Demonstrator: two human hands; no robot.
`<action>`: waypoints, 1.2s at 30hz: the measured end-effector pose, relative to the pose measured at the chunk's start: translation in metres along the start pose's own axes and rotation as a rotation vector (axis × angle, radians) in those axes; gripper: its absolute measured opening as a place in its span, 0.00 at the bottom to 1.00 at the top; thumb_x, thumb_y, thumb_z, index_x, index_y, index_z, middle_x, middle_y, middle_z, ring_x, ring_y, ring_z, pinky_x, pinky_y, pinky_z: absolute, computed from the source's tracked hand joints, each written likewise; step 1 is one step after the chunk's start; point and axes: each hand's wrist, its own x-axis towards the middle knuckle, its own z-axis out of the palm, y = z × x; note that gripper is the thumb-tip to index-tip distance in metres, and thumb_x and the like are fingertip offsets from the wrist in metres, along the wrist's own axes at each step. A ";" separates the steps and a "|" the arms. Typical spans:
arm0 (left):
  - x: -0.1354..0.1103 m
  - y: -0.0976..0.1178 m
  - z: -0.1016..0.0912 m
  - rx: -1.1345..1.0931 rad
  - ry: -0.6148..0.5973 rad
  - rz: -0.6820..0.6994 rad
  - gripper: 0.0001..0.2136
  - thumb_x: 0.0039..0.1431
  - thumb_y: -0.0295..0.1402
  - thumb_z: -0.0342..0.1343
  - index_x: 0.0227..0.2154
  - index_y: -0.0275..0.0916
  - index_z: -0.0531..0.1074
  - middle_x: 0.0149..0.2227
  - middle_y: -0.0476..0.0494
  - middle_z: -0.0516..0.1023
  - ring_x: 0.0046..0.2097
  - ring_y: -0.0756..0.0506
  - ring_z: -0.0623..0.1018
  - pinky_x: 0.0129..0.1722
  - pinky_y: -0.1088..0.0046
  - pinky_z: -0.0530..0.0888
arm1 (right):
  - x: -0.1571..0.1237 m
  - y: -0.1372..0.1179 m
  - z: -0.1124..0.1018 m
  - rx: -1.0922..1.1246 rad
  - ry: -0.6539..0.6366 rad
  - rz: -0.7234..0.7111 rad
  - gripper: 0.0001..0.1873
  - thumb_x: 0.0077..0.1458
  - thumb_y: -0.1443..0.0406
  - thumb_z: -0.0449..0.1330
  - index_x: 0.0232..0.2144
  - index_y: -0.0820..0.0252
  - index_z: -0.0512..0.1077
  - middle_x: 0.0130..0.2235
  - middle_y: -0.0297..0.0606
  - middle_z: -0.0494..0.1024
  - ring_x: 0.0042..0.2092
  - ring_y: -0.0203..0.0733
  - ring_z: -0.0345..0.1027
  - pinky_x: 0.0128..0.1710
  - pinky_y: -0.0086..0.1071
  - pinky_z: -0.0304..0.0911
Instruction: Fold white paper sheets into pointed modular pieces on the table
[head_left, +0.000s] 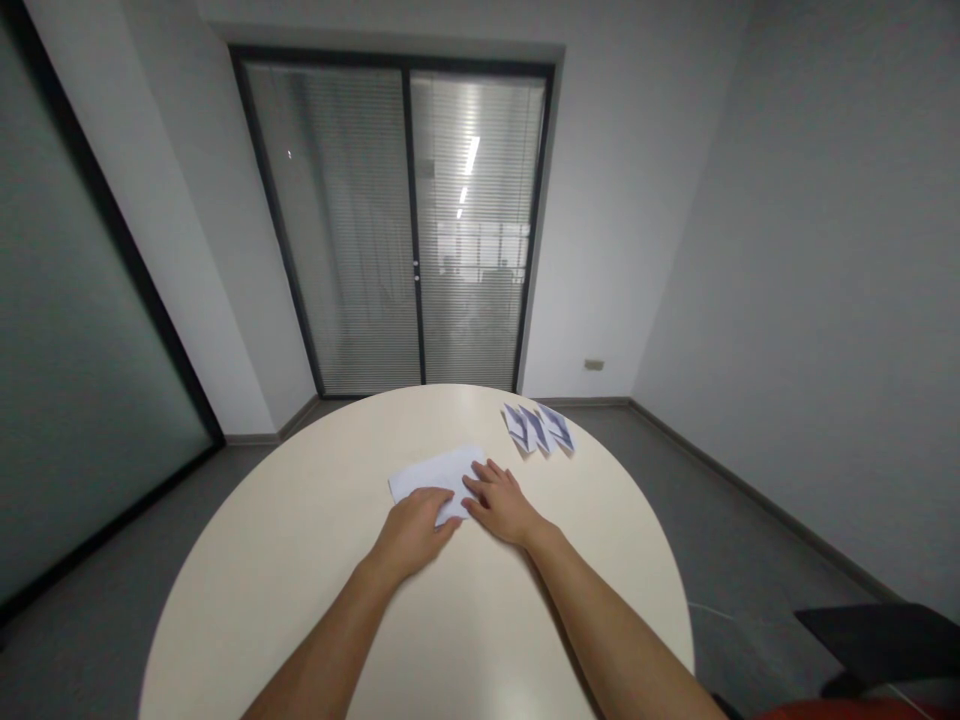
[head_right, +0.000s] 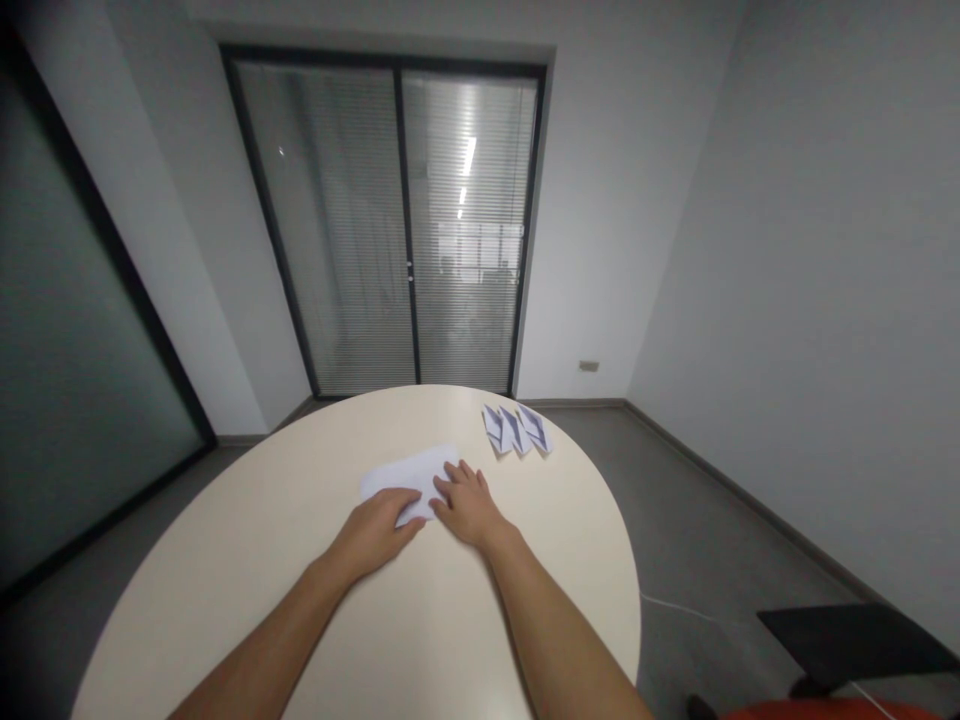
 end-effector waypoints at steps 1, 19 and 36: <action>0.000 0.000 -0.001 -0.007 0.000 -0.007 0.18 0.64 0.40 0.54 0.53 0.39 0.75 0.54 0.38 0.79 0.55 0.38 0.76 0.57 0.61 0.70 | 0.000 0.000 0.000 -0.001 0.002 0.010 0.28 0.67 0.53 0.51 0.65 0.53 0.64 0.71 0.46 0.53 0.72 0.64 0.37 0.67 0.63 0.37; 0.001 0.002 -0.016 -0.056 0.089 -0.217 0.13 0.61 0.40 0.57 0.47 0.45 0.76 0.40 0.49 0.83 0.42 0.45 0.81 0.39 0.72 0.70 | -0.002 -0.001 -0.002 -0.027 0.058 0.030 0.23 0.67 0.56 0.52 0.61 0.50 0.69 0.70 0.45 0.57 0.72 0.63 0.39 0.65 0.65 0.38; 0.000 -0.015 -0.017 -0.255 -0.045 -0.005 0.07 0.58 0.38 0.59 0.36 0.43 0.79 0.38 0.49 0.83 0.41 0.45 0.79 0.41 0.73 0.69 | 0.003 0.007 0.005 -0.022 0.088 -0.006 0.21 0.66 0.58 0.53 0.59 0.48 0.72 0.68 0.42 0.62 0.71 0.64 0.44 0.64 0.69 0.37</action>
